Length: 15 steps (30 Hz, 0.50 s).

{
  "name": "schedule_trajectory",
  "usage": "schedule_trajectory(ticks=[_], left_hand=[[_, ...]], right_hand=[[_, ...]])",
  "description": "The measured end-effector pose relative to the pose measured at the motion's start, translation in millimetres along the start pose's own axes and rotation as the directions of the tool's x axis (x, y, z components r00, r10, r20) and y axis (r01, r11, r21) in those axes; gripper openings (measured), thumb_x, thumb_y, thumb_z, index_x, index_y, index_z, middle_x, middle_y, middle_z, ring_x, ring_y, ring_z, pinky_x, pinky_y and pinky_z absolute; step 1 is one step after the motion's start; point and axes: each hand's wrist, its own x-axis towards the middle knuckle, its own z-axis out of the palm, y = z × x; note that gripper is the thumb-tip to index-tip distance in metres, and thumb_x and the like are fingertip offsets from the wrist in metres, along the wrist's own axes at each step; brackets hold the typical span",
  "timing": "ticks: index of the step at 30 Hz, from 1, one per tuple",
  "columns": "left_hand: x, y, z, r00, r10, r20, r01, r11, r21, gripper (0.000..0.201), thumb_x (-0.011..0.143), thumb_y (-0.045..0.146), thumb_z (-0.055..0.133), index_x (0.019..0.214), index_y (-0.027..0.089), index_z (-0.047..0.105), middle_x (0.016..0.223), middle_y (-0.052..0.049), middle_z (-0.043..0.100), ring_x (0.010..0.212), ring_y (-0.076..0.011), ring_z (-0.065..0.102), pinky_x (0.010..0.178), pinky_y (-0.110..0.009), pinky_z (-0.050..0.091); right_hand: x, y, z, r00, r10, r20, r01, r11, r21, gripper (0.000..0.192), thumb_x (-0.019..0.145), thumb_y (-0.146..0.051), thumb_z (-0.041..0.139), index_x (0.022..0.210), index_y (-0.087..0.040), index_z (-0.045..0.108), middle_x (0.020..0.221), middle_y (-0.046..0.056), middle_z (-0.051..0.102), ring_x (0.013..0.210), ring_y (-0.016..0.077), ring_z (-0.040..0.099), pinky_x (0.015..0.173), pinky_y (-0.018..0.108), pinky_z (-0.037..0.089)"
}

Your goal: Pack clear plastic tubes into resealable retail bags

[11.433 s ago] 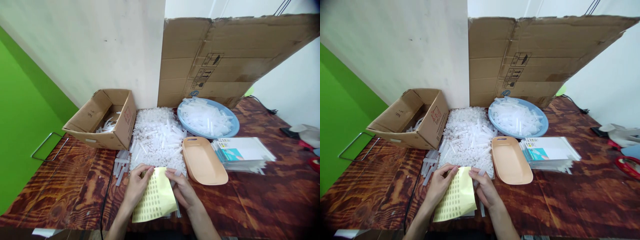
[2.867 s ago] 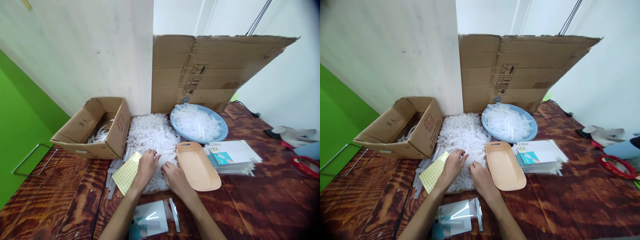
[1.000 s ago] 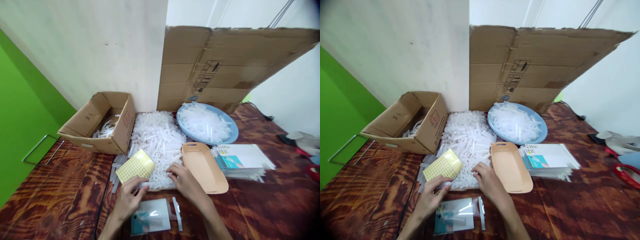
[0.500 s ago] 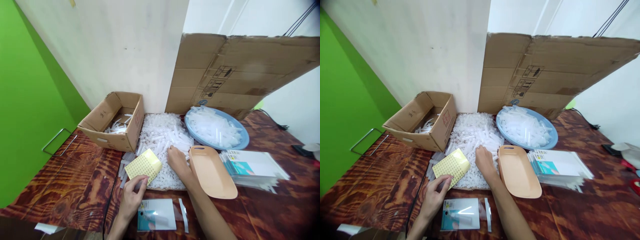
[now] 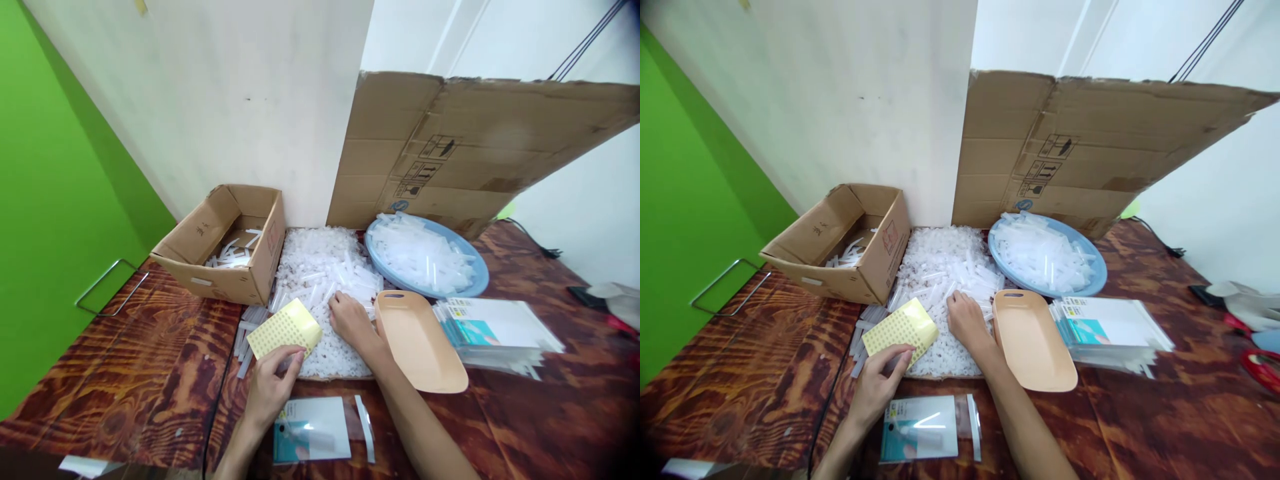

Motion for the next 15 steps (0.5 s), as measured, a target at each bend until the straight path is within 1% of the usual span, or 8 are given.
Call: schedule_trajectory(ticks=[4,8,11,13,14,15], left_hand=[[1.2,0.4,4.4,1.0,0.005,0.004,-0.005,1.0,0.0,0.023,0.097,0.036,0.057,0.1,0.022,0.075,0.103,-0.005,0.078,0.099,-0.0227,0.072,0.09,-0.034,0.055],[3.4,2.3,6.6,1.0,0.002,-0.002,-0.002,1.0,-0.001,0.026,0.098,0.037,0.056,0.102,0.021,0.075,0.104,-0.006,0.078,0.1,-0.0235,0.072,0.09,-0.034,0.056],[5.2,6.1,5.8,0.999,0.029,-0.019,-0.028,0.999,0.027,0.025,0.099,0.035,0.055,0.106,0.021,0.074,0.108,-0.007,0.077,0.103,-0.0235,0.071,0.092,-0.035,0.056],[5.9,8.6,4.9,0.998,0.054,-0.027,-0.052,0.996,0.067,0.023,0.099,0.033,0.055,0.111,0.022,0.071,0.11,-0.007,0.076,0.105,-0.0232,0.071,0.092,-0.034,0.056],[6.1,9.6,4.7,0.998,0.064,-0.025,-0.062,0.994,0.089,0.022,0.098,0.032,0.055,0.111,0.022,0.07,0.109,-0.007,0.076,0.103,-0.0231,0.071,0.09,-0.033,0.056],[6.2,10.2,4.9,0.997,0.073,-0.02,-0.071,0.992,0.108,0.021,0.098,0.032,0.055,0.11,0.021,0.069,0.107,-0.007,0.076,0.1,-0.0229,0.072,0.086,-0.032,0.057]], right_hand=[[-1.1,-1.2,2.8,0.999,-0.037,-0.001,0.036,0.998,0.049,0.016,0.088,-0.006,0.055,0.097,-0.014,0.065,0.106,0.013,0.064,0.097,0.0246,0.059,0.085,0.032,0.042],[2.3,-1.5,2.5,0.999,-0.018,-0.039,0.022,0.993,0.114,0.013,0.089,-0.007,0.054,0.094,-0.013,0.065,0.1,0.015,0.067,0.097,0.0274,0.06,0.088,0.036,0.042],[-5.8,-1.2,-7.2,0.995,0.014,-0.103,0.005,0.982,0.189,0.015,0.093,-0.009,0.052,0.102,-0.011,0.065,0.101,0.017,0.067,0.101,0.0296,0.059,0.092,0.04,0.043],[-19.5,-2.5,-16.1,0.99,0.009,-0.138,0.026,0.967,0.253,0.019,0.096,-0.014,0.051,0.111,-0.013,0.063,0.105,0.015,0.068,0.098,0.0262,0.061,0.09,0.037,0.046],[-28.2,-3.9,-20.0,0.988,-0.016,-0.151,0.065,0.943,0.327,0.019,0.098,-0.017,0.052,0.114,-0.015,0.063,0.105,0.012,0.068,0.094,0.0235,0.062,0.087,0.034,0.048],[-37.3,-5.8,-23.1,0.985,-0.05,-0.165,0.118,0.895,0.43,0.019,0.099,-0.02,0.054,0.115,-0.018,0.063,0.104,0.009,0.069,0.089,0.021,0.063,0.084,0.032,0.05]])
